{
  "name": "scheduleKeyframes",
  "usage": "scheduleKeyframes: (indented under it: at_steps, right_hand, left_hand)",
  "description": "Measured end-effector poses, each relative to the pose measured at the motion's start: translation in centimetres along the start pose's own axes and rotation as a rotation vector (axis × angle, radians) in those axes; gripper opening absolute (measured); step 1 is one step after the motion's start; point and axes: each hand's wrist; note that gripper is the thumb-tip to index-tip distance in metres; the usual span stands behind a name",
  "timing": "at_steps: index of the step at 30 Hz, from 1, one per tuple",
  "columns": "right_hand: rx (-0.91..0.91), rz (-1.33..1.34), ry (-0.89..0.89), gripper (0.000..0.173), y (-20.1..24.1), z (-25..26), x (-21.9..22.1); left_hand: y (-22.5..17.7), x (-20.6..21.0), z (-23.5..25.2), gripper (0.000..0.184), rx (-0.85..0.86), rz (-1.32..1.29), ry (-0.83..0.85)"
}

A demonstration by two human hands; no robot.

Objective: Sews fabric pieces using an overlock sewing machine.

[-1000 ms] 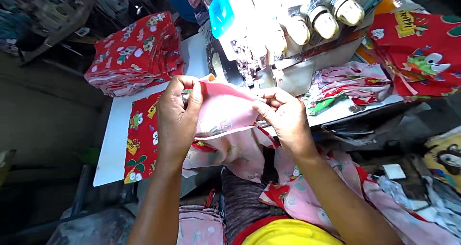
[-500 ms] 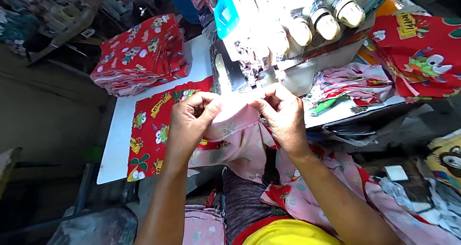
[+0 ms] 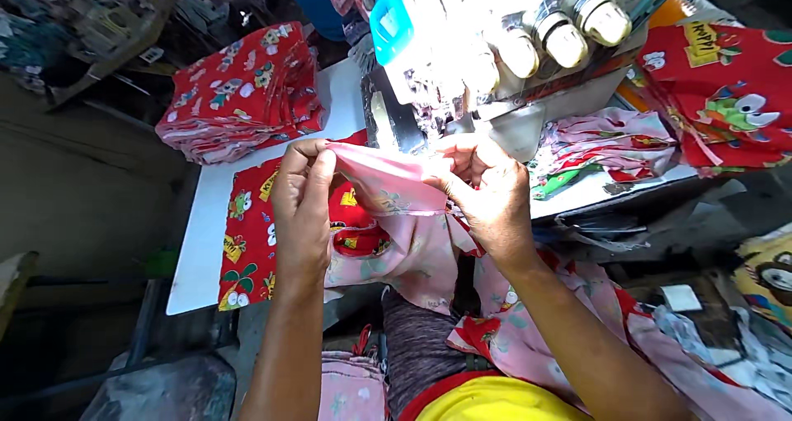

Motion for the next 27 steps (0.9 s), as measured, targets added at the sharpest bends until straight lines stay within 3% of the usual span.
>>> scheduleKeyframes:
  at_steps: [4,9,15,22,27]
  right_hand:
    - [-0.016,-0.028,0.012,0.014,0.3,0.2,0.1]
    - [-0.007,0.006,0.047,0.021,0.4,0.0,-0.2]
    - [-0.033,-0.053,0.027,0.023,0.5,0.2,-0.4]
    - [-0.015,-0.028,0.019,0.018,0.0,-0.1,-0.3]
    - [-0.037,-0.017,0.016,0.016,0.2,0.5,0.2]
  left_hand:
    - [0.3,0.6,0.1,0.014,0.067,0.050,0.000]
    - [0.3,0.5,0.5,0.015,0.187,0.146,0.047]
    - [-0.1,-0.2,-0.3,0.021,0.141,0.263,0.204]
    - [-0.5,0.0,-0.3,0.016,0.047,0.034,-0.108]
    - [1.1,0.9,1.6,0.020,0.317,0.438,-0.102]
Point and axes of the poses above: each hand's wrist, its own z-axis towards the middle knuckle, its own x-axis out of the palm, y = z × x, and after that the axes turned 14 degrees about x, right-handed
